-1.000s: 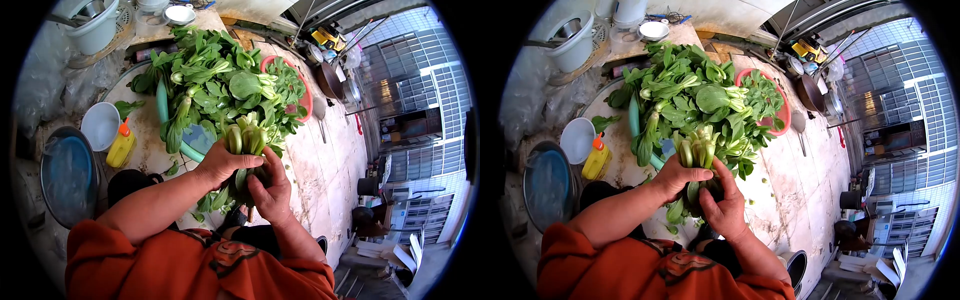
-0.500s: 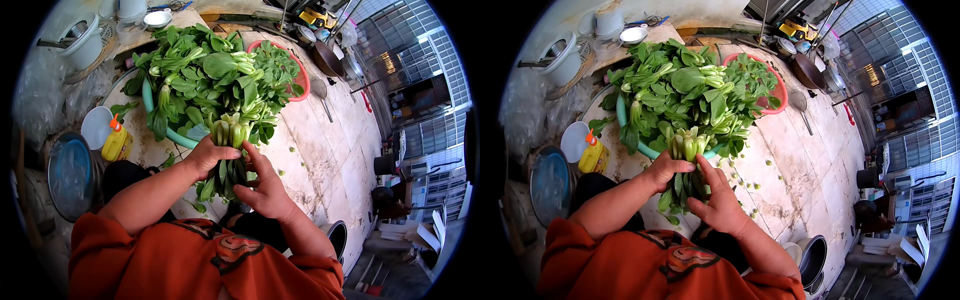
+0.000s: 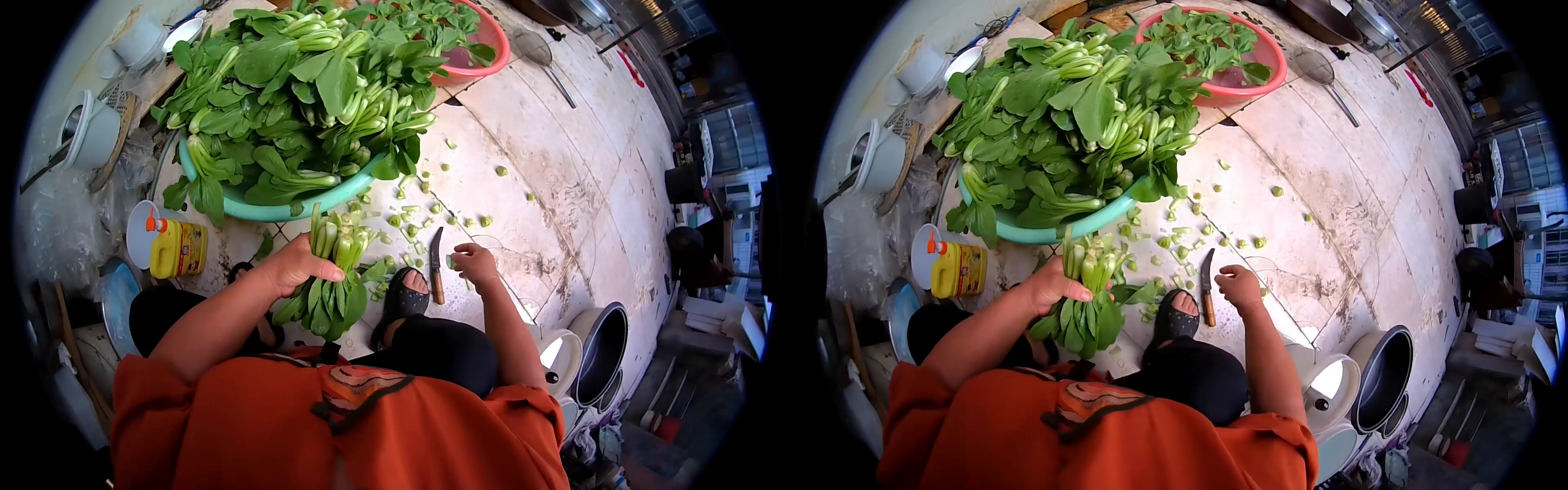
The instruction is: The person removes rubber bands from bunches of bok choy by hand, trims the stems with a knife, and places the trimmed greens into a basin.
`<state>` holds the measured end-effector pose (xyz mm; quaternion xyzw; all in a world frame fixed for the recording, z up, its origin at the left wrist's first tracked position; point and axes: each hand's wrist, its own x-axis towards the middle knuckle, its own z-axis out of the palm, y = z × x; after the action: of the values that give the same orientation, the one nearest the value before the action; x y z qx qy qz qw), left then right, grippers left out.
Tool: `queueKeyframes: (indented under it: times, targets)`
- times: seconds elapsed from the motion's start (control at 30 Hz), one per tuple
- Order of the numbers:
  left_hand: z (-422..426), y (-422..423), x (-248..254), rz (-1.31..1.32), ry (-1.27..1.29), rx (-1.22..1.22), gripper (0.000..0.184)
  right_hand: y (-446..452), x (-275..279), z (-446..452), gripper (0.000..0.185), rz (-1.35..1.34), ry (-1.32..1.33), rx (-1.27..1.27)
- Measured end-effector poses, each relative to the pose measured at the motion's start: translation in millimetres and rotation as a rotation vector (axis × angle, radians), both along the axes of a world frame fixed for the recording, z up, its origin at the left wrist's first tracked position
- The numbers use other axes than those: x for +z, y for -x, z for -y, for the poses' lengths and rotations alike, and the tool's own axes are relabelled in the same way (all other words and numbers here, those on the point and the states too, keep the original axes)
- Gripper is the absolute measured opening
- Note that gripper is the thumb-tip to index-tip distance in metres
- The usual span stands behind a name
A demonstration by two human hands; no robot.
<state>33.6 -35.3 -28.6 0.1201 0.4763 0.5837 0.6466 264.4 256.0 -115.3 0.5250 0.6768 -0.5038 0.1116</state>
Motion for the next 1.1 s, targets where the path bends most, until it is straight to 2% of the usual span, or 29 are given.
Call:
queueKeyframes:
  times: [0.07, 0.1, 0.13, 0.23, 0.33, 0.4, 0.47, 0.53, 0.57, 0.63, 0.67, 0.73, 0.77, 0.83, 0.87, 0.97, 1.1]
  targets:
    - [-9.9, -3.0, -11.3, 0.022, 0.068, -0.056, 0.065, -38.4, -73.1, 2.6, 0.037, 0.12, -0.237, 0.261]
    - [-14.9, -3.7, -17.1, 0.044, 0.113, -0.097, 0.066, -45.1, -78.0, 13.8, 0.042, 0.184, -0.294, 0.294]
    - [-19.8, -3.5, -23.3, 0.043, 0.138, -0.108, 0.066, -53.0, -93.4, 21.1, 0.043, 0.247, -0.236, 0.28]
    - [-31.5, -0.6, -39.3, -0.005, 0.217, -0.258, 0.067, -69.9, -126.8, 40.4, 0.047, 0.345, -0.329, 0.321]
    - [-40.0, -0.7, -59.8, -0.045, 0.298, -0.353, 0.065, -81.3, -148.3, 43.5, 0.037, 0.228, -0.341, 0.301]
    - [-49.5, -4.2, -63.3, -0.007, 0.328, -0.316, 0.059, -80.5, -155.2, 44.4, 0.03, 0.233, -0.366, 0.3]
    - [-58.1, -6.1, -63.5, -0.035, 0.359, -0.296, 0.058, -71.3, -142.2, 39.2, 0.032, 0.273, -0.289, 0.328]
    - [-63.0, -4.4, -68.9, -0.03, 0.356, -0.307, 0.058, -59.1, -137.8, 27.9, 0.024, 0.379, 0.059, 0.205]
    - [-65.5, -3.4, -69.6, -0.068, 0.389, -0.321, 0.056, -58.6, -134.0, 28.4, 0.024, 0.379, 0.064, 0.206]
    - [-68.5, -3.2, -67.9, -0.086, 0.404, -0.314, 0.054, -54.8, -123.3, 28.6, 0.017, -0.014, 0.428, -0.2]
    - [-69.3, -3.1, -69.1, -0.088, 0.407, -0.314, 0.054, -52.5, -118.2, 29.9, 0.017, -0.016, 0.431, -0.199]
    - [-69.8, -3.4, -71.1, -0.183, 0.422, -0.277, 0.053, -34.6, -89.7, 40.5, 0.017, -0.437, 0.428, -0.159]
    - [-69.4, -3.8, -71.2, -0.184, 0.424, -0.279, 0.053, -28.5, -84.2, 44.8, 0.017, -0.438, 0.43, -0.161]
    - [-69.4, -4.5, -71.2, -0.175, 0.436, -0.27, 0.05, -15.1, -72.2, 52.0, 0.02, -0.666, 0.418, 0.176]
    - [-69.9, -4.6, -69.0, -0.177, 0.439, -0.273, 0.05, -9.1, -62.6, 54.0, 0.02, -0.669, 0.42, 0.173]
    - [-69.3, -6.3, -61.1, -0.136, 0.496, -0.292, 0.049, 7.3, -24.9, 54.1, 0.022, -0.784, 0.08, 0.504]
    - [-64.7, -10.1, -69.3, -0.093, 0.458, -0.238, 0.047, 8.4, -32.5, 60.5, 0.022, -0.854, -0.09, 0.536]
